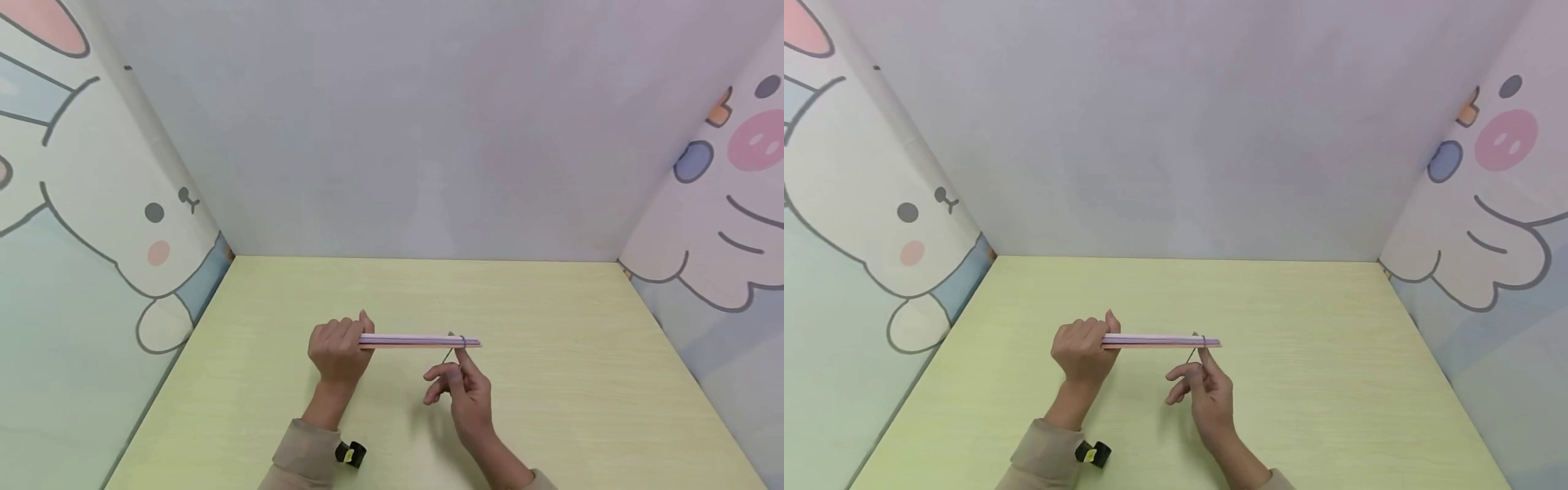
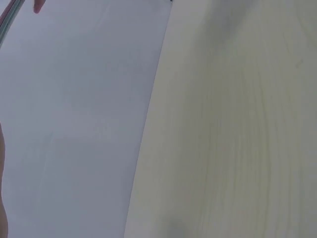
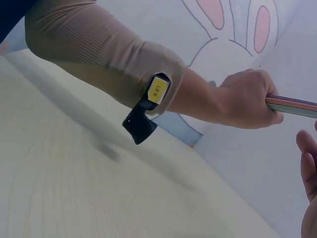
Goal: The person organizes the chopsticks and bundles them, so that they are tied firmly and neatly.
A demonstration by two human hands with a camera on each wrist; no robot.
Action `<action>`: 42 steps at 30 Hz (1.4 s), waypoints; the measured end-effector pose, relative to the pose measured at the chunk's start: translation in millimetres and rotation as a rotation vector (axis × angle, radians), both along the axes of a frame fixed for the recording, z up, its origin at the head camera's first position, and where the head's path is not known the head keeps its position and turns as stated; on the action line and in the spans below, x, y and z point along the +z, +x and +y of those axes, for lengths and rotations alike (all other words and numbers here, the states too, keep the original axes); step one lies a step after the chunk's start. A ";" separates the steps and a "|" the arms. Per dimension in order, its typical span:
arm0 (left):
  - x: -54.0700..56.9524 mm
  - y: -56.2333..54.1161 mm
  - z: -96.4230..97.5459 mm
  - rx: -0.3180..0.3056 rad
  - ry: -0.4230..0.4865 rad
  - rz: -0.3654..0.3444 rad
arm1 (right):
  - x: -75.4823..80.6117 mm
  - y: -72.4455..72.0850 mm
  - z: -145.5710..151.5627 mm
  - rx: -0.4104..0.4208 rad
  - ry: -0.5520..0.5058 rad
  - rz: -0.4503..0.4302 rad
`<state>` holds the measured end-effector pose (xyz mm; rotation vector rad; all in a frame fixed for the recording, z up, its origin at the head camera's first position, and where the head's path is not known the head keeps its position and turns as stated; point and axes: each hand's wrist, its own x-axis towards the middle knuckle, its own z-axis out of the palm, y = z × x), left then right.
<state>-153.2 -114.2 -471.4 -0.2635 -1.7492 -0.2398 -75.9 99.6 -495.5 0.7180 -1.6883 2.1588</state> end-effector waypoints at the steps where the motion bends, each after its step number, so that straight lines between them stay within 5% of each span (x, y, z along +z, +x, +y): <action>1: -1.0 -0.2 -0.8 0.001 -0.002 0.008 | 1.4 -0.4 2.0 0.002 -0.020 -0.037; 8: -12.6 -1.9 -6.8 -0.025 -0.014 0.045 | 5.2 -2.6 8.2 0.060 -0.145 -0.086; 19: -14.7 -2.8 -8.8 -0.074 -0.045 0.092 | 9.1 -12.7 9.0 0.103 -0.224 0.122; 27: -14.0 -2.5 -8.3 -0.094 -0.044 0.105 | 10.5 -16.9 13.3 0.058 -0.159 0.125; 34: -11.2 -2.0 -9.0 -0.081 -0.047 0.102 | 13.8 -17.5 19.9 -0.062 -0.029 -0.018; 42: -8.9 -1.7 -9.1 -0.099 -0.046 0.118 | 18.0 -22.7 25.1 0.003 -0.006 -0.005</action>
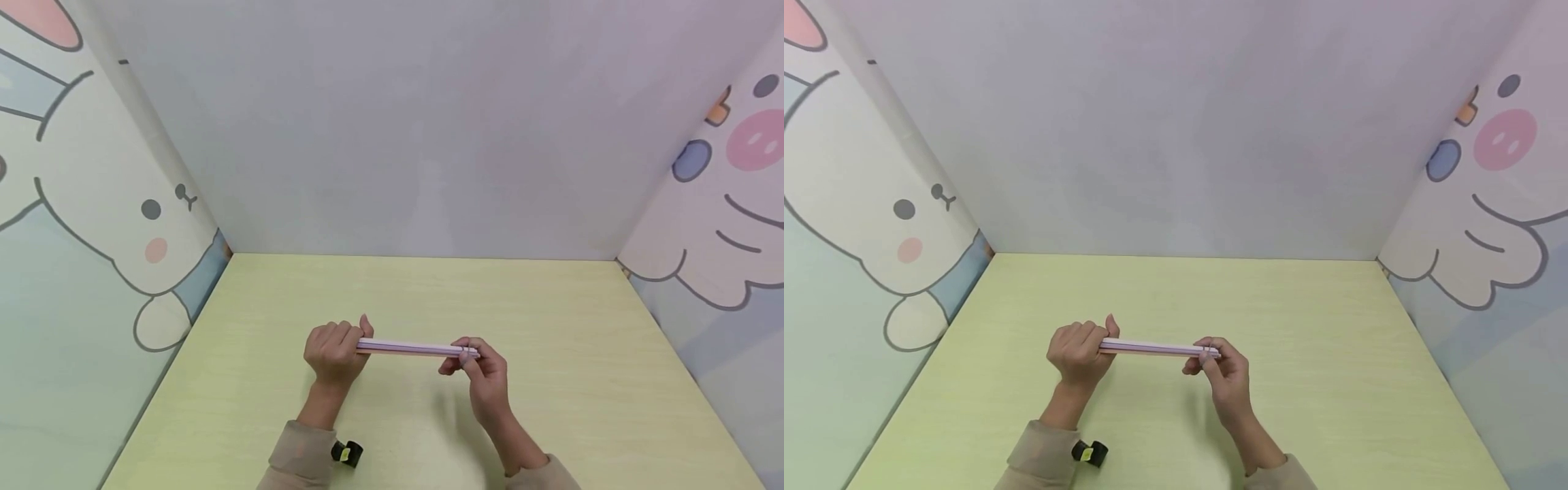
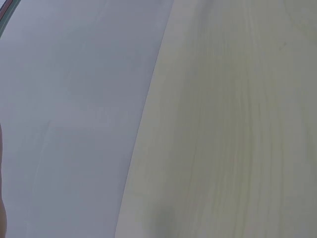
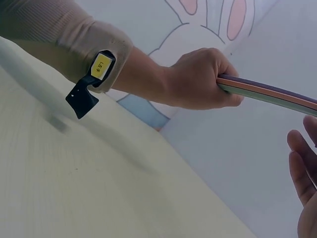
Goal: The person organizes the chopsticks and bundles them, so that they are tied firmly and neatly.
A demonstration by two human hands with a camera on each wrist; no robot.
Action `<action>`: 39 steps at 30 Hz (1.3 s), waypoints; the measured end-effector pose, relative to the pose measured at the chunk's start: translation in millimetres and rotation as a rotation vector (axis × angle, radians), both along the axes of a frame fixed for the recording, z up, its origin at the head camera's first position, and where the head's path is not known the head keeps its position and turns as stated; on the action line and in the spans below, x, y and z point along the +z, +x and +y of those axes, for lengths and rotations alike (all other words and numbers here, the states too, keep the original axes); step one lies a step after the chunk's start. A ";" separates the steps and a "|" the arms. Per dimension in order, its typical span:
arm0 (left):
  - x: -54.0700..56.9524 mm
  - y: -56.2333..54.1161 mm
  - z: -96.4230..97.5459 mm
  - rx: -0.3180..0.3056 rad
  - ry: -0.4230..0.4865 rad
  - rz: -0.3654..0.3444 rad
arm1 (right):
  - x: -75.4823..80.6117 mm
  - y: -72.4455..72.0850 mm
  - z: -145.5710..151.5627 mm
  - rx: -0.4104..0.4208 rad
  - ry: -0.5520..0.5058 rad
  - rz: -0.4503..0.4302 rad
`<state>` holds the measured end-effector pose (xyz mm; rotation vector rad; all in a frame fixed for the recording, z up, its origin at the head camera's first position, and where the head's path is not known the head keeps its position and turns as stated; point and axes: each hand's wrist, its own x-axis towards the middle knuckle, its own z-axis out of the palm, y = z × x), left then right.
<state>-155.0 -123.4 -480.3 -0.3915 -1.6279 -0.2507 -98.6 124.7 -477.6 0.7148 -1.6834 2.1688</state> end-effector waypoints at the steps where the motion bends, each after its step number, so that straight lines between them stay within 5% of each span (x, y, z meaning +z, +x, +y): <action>1: -0.1 -0.2 -0.4 -0.001 0.000 0.002 | 0.0 -0.1 0.3 0.007 0.003 -0.004; 20: 4.9 -0.8 -8.3 0.056 0.042 -0.037 | -0.7 0.2 0.2 0.106 -0.104 -0.044; 24: 8.8 0.1 -9.9 0.078 0.053 -0.044 | -5.8 -2.6 3.2 0.099 -0.049 -0.047; 33: 14.2 4.1 -8.6 0.110 0.064 -0.071 | -16.5 -1.7 0.7 -0.026 0.121 -0.216; 36: 14.4 5.5 -8.9 0.120 0.065 -0.084 | -21.8 -2.2 -0.7 -0.057 0.232 -0.117; 39: 13.7 6.6 -8.9 0.126 0.071 -0.109 | -28.0 -6.1 -1.0 -0.095 0.357 0.110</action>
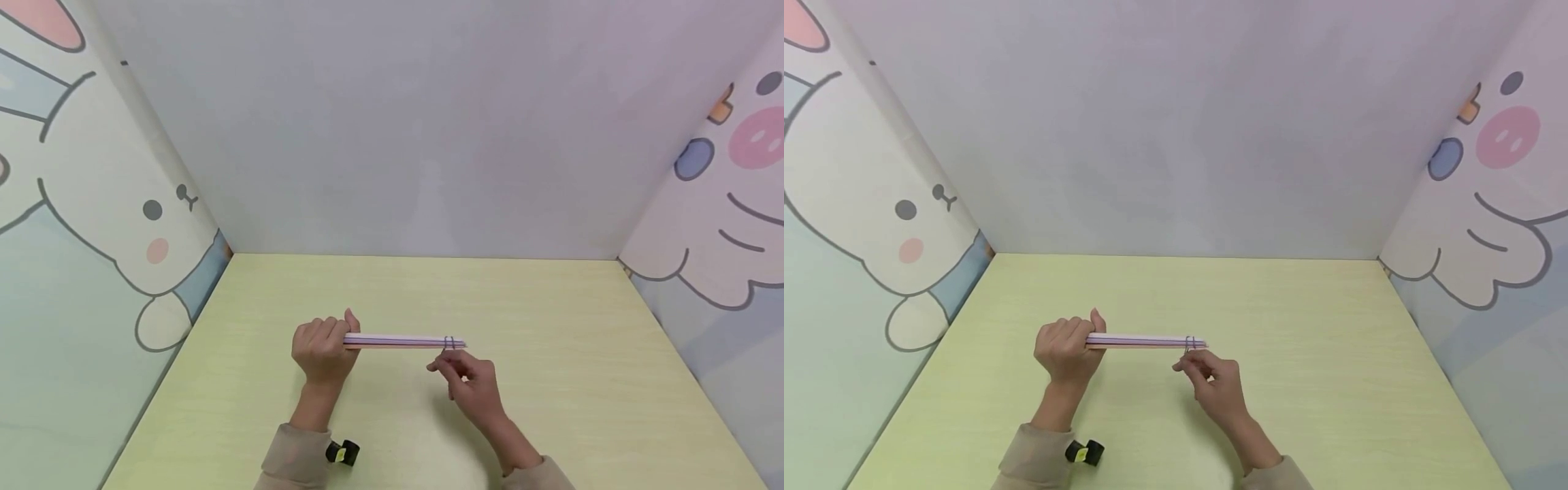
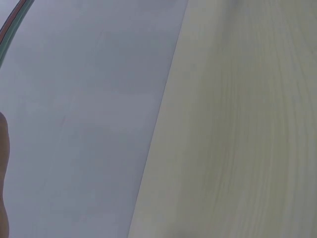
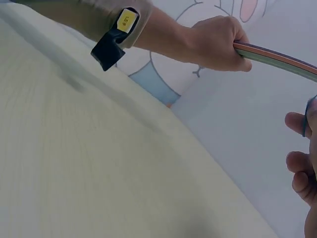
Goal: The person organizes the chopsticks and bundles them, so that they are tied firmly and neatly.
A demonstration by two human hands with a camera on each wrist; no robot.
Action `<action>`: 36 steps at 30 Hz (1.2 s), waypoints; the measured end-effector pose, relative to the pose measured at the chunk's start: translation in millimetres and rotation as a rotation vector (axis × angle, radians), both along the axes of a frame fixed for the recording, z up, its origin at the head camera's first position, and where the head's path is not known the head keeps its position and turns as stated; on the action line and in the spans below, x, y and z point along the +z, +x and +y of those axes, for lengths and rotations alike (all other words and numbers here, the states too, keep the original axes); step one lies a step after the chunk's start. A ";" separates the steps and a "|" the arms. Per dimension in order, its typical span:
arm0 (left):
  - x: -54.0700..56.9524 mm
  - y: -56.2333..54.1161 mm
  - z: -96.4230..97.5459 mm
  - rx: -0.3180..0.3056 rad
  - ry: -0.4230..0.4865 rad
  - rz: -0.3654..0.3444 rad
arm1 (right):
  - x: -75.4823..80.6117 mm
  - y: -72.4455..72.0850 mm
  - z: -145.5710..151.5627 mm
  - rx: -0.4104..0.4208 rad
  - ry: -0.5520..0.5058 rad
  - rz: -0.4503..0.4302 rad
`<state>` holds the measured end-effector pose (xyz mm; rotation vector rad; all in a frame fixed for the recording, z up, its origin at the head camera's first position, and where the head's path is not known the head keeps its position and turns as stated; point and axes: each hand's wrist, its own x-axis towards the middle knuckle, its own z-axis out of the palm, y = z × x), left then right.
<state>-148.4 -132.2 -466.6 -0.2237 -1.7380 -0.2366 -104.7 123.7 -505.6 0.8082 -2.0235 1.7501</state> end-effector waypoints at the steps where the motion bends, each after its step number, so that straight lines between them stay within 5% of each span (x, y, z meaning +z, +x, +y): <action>1: -0.7 0.0 0.1 0.002 0.003 -0.009 | -2.0 -1.9 -0.3 0.000 0.039 0.104; 5: -2.9 -0.5 1.2 0.004 0.013 -0.047 | -7.7 -7.9 -4.4 -0.001 0.127 0.463; 8: -2.9 -1.4 2.0 0.001 0.014 -0.053 | -8.2 -9.5 -8.2 -0.027 0.160 0.564; 15: -0.4 -1.6 2.7 0.014 0.028 -0.032 | -6.6 -12.2 -10.6 -0.056 0.072 0.464; 21: -1.8 -1.3 5.6 0.009 0.054 -0.068 | -5.9 -8.8 -19.3 -0.081 0.131 0.687; 27: -2.6 -1.6 8.6 0.010 0.069 -0.108 | -0.4 0.8 -28.3 -0.139 0.142 0.700; 36: -1.3 -1.1 12.6 -0.008 0.091 -0.129 | 15.7 12.2 -37.8 0.107 -0.132 0.558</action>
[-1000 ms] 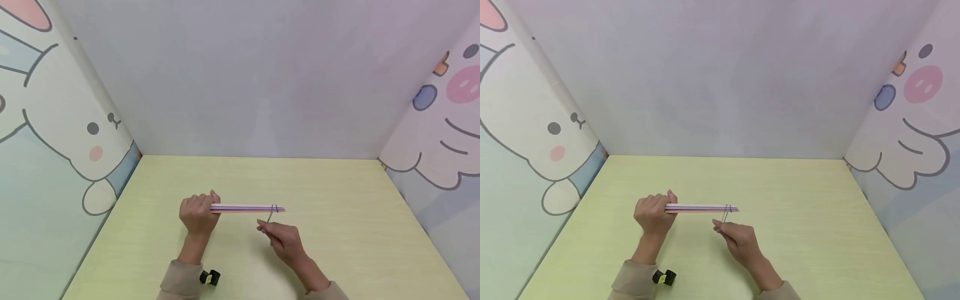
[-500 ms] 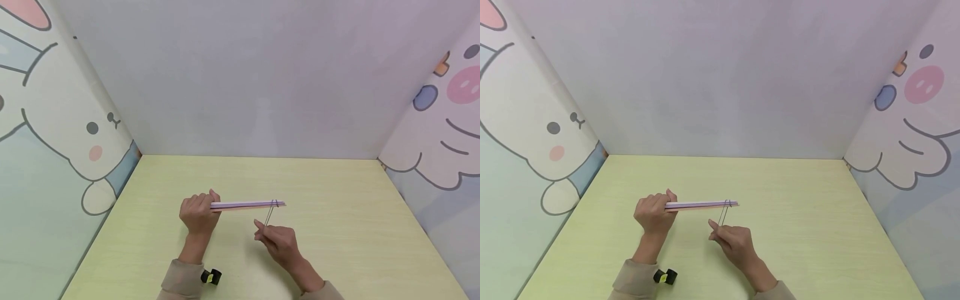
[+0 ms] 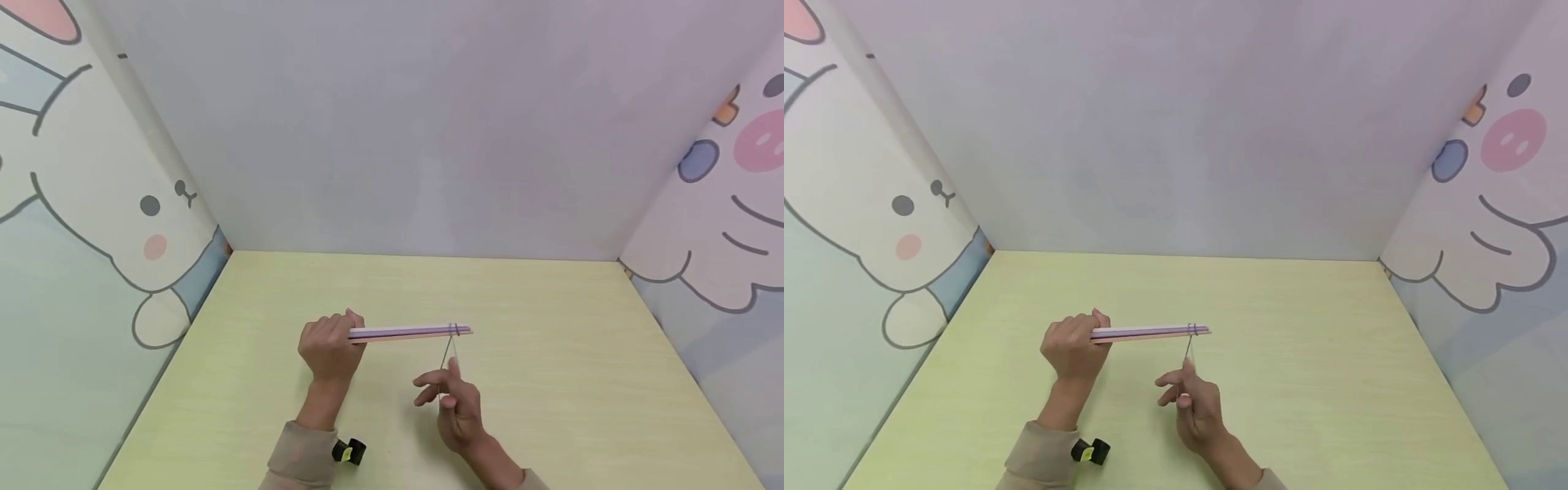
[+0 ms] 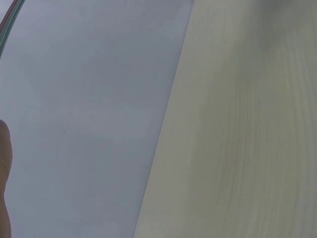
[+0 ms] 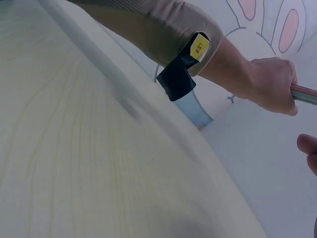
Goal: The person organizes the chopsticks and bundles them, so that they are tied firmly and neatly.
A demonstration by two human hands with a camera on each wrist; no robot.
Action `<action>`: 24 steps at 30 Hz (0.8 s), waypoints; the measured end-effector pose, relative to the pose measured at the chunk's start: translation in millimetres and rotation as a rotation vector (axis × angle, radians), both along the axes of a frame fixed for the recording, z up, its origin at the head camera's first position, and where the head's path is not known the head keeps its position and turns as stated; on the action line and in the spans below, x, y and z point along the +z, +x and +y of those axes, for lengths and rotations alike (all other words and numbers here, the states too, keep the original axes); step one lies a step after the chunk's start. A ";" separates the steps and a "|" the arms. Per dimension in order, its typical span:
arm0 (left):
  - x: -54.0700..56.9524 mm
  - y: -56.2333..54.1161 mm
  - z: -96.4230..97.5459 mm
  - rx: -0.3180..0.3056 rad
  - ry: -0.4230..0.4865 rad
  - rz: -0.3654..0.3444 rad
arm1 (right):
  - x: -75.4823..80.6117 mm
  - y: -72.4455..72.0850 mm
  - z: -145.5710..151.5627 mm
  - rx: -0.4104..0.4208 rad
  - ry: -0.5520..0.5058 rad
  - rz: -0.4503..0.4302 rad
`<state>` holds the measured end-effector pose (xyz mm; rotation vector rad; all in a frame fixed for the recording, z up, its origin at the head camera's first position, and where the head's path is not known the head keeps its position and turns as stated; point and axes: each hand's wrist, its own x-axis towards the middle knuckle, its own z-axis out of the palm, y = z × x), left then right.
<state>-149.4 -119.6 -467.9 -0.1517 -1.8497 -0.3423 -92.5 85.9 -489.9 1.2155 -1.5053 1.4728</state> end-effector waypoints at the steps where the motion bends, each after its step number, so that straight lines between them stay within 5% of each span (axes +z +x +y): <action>1: 0.7 0.2 0.4 -0.002 0.000 0.004 | -0.2 2.2 -0.4 0.029 -0.032 -0.047; 6: 3.6 1.2 2.3 -0.003 -0.018 0.021 | -2.5 19.9 -3.0 0.125 -0.191 -0.416; 11: 4.0 1.4 3.3 -0.010 -0.026 0.031 | 2.2 26.2 -2.3 0.139 -0.197 -0.702; 16: 3.3 2.0 1.3 -0.010 -0.037 0.028 | 3.2 16.9 8.2 0.229 -0.163 -0.775; 24: 3.6 4.2 -4.9 -0.034 -0.091 -0.007 | 7.4 -1.3 28.3 0.499 -0.351 -0.776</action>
